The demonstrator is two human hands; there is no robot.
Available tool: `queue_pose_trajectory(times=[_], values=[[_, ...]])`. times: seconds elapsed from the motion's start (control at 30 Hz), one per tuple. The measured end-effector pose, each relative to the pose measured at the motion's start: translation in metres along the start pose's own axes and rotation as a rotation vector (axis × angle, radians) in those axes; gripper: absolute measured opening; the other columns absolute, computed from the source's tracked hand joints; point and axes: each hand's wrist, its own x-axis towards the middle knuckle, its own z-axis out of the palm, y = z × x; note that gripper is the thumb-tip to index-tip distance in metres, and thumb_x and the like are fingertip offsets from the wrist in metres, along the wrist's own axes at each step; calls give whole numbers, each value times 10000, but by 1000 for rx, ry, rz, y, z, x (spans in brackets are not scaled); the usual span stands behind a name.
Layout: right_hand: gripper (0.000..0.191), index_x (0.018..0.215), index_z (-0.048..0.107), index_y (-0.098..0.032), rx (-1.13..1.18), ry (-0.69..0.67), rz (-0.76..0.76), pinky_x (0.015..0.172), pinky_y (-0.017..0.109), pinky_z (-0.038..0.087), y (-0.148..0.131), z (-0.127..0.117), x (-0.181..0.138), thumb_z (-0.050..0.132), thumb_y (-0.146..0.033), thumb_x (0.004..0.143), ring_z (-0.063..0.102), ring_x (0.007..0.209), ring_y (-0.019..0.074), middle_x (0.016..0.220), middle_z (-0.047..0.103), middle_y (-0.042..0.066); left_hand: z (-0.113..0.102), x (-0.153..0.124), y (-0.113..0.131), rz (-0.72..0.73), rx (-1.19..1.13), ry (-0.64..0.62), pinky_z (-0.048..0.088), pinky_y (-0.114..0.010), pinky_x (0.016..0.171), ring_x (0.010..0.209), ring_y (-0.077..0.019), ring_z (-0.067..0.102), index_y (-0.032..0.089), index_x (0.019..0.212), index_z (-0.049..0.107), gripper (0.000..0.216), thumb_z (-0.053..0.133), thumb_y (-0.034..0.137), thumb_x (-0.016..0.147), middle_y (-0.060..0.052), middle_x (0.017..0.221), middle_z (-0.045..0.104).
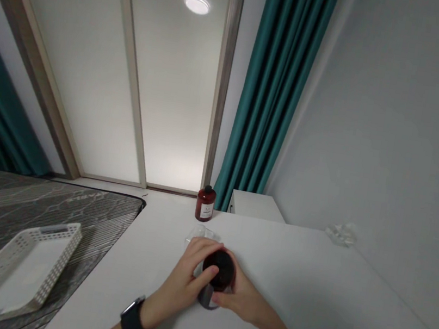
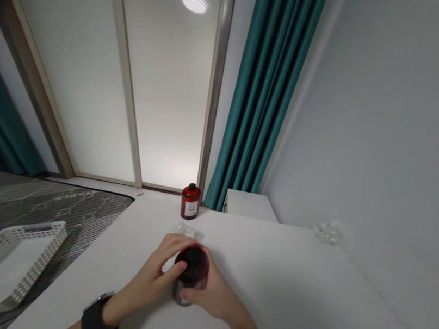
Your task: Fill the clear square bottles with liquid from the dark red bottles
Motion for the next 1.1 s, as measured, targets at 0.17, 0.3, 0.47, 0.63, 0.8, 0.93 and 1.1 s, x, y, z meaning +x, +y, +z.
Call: queue_pose_trajectory(times=[0.17, 0.3, 0.47, 0.63, 0.8, 0.93, 1.1], values=[[775, 1308, 436, -262, 101, -17, -49, 1064, 505, 421, 4, 19, 6, 878, -331, 675, 580, 1222, 294, 1297, 590, 98, 0, 2, 5, -91, -155, -77, 427, -408, 1019, 1147, -251, 568, 312, 1381, 573, 365, 506, 336, 1023, -78, 1188, 644], [736, 1271, 486, -222, 29, 39, -53, 1025, 468, 442, 6, 21, 6, 872, -270, 646, 573, 1179, 282, 1242, 590, 86, -5, 5, 8, -157, -199, -72, 440, -403, 992, 1115, -265, 587, 261, 1167, 708, 247, 594, 355, 969, -83, 1144, 634], [656, 1190, 533, -205, 4, 87, -31, 923, 395, 497, -4, 24, 5, 812, -140, 599, 606, 1070, 249, 1132, 621, 45, -6, 7, 12, -189, -173, -25, 475, -385, 906, 1010, -257, 608, 226, 1016, 731, 158, 636, 309, 920, -79, 1042, 629], [594, 1103, 546, -225, 9, 148, -4, 823, 347, 533, -12, 33, 5, 713, -28, 569, 639, 963, 219, 1030, 640, 3, -3, 5, 18, -197, -90, 19, 492, -365, 840, 930, -244, 608, 236, 1016, 742, 151, 643, 257, 904, -70, 973, 642], [615, 1129, 526, -234, -26, 223, -28, 843, 365, 539, -3, 41, 7, 734, -34, 586, 654, 959, 226, 1061, 664, 19, -1, 4, 20, -181, -47, 67, 488, -360, 837, 936, -245, 614, 247, 1011, 757, 156, 650, 242, 898, -65, 958, 660], [602, 1129, 515, -233, 11, 298, -21, 827, 372, 552, 1, 48, 8, 745, -68, 597, 664, 946, 234, 1040, 663, 26, 2, 4, 17, -182, -21, 147, 479, -349, 817, 899, -231, 615, 219, 910, 735, 76, 687, 217, 850, -49, 911, 653], [794, 1278, 456, -230, -48, 279, 3, 941, 421, 522, 3, 44, 5, 790, -78, 573, 637, 1086, 268, 1180, 640, 66, 1, 3, 10, -152, -55, 203, 473, -336, 806, 874, -213, 604, 199, 812, 611, 120, 729, 208, 794, -29, 888, 620]])
